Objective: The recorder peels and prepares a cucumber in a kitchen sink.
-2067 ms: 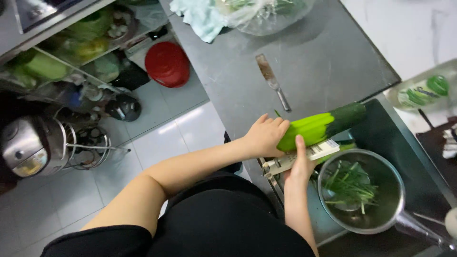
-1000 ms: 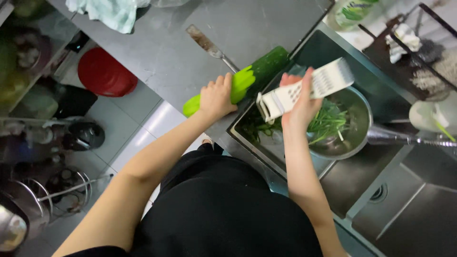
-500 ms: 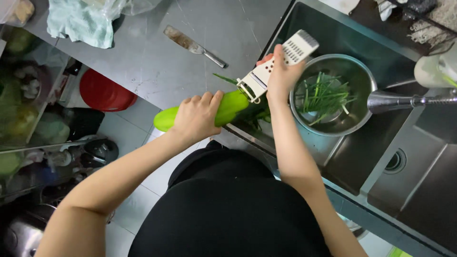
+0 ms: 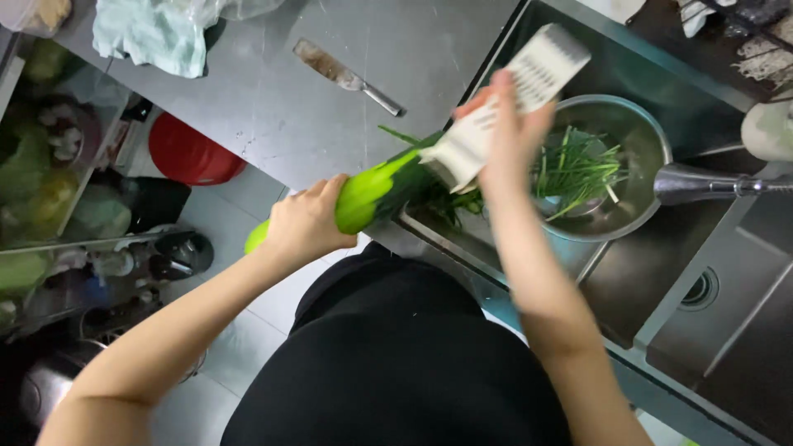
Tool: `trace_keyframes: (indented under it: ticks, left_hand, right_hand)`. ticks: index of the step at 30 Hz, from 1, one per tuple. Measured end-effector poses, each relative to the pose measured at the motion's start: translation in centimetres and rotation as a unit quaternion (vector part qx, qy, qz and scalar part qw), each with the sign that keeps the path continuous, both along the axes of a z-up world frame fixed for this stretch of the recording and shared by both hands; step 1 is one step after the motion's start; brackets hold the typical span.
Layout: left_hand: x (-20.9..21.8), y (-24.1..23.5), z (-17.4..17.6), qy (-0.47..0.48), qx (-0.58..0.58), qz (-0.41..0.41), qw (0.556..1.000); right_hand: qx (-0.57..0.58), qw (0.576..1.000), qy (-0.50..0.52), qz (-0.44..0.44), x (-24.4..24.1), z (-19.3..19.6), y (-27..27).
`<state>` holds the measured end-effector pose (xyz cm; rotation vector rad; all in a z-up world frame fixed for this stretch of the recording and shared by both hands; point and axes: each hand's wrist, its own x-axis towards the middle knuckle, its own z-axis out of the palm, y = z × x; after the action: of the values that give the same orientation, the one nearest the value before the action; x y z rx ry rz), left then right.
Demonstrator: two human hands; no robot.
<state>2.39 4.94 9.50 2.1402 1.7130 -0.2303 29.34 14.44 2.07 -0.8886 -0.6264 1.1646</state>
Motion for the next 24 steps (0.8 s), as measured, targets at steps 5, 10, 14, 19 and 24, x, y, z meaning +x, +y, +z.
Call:
trace_keyframes:
  ticks: [5, 10, 14, 19, 24]
  left_hand:
    - [1.6, 0.3, 1.0, -0.043, -0.046, 0.058, 0.996]
    - [1.6, 0.0, 1.9, -0.067, -0.036, 0.056, 0.995]
    - [1.2, 0.1, 2.7, -0.039, -0.023, 0.042, 0.998]
    - [-1.0, -1.8, 2.4, -0.027, -0.068, 0.043, 0.996]
    - [-1.7, -1.9, 1.3, -0.071, -0.077, 0.095, 0.990]
  right_hand:
    - [0.034, 0.999, 0.017, -0.002, -7.8, 2.5, -3.5]
    - [0.013, 1.000, -0.020, -0.018, -5.7, -0.9, -0.4]
    - [-0.059, 0.996, -0.025, -0.061, 0.5, -7.1, 4.8]
    - [-0.080, 0.973, -0.180, -0.117, 9.4, -16.1, 7.3]
    - [0.009, 0.977, -0.200, -0.075, 6.7, -10.0, 5.8]
